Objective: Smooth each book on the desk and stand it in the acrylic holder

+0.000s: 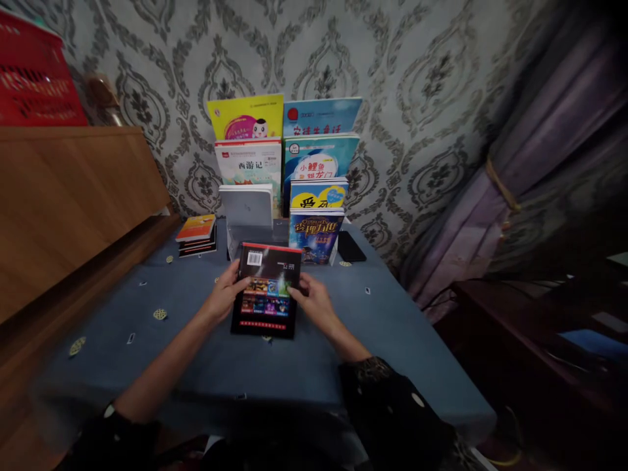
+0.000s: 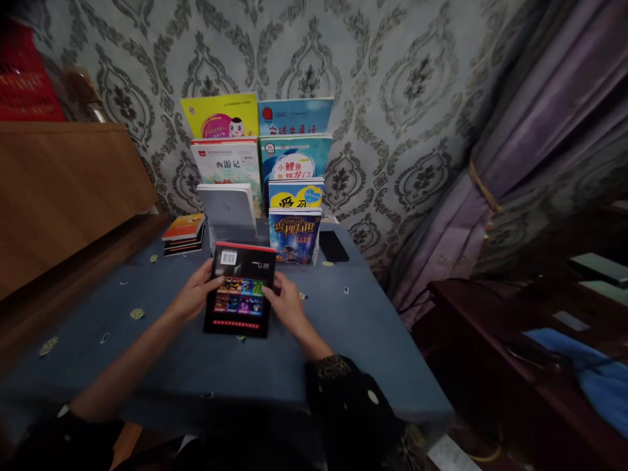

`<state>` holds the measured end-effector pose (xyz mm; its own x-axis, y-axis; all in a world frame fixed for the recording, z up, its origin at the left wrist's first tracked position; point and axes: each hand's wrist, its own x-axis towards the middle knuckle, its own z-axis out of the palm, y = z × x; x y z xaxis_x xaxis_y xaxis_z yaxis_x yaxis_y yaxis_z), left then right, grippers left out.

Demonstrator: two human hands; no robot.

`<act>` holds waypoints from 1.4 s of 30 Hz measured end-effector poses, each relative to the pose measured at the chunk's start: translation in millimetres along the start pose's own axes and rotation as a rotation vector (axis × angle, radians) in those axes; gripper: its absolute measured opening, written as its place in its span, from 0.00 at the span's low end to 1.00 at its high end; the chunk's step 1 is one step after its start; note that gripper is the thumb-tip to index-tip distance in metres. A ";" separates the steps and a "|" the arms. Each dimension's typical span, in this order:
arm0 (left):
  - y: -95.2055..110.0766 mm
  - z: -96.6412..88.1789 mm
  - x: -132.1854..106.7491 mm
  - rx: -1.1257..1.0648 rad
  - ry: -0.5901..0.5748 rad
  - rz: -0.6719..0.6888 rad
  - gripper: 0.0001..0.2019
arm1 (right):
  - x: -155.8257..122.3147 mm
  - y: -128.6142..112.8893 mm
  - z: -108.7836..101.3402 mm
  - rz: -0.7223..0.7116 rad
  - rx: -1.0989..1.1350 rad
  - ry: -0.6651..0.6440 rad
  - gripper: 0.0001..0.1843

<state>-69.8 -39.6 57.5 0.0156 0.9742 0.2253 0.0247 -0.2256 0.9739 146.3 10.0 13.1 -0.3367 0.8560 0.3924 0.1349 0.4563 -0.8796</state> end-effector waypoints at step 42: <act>-100.9 -32.6 20.2 1.129 -0.233 0.245 0.23 | -3.9 25.0 41.4 -0.313 -0.678 -0.436 0.23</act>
<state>-104.5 3.2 -35.4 0.3226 0.9046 0.2787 0.8646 -0.4014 0.3021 112.4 8.0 -21.5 -0.7600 0.5604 0.3292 0.4564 0.8208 -0.3435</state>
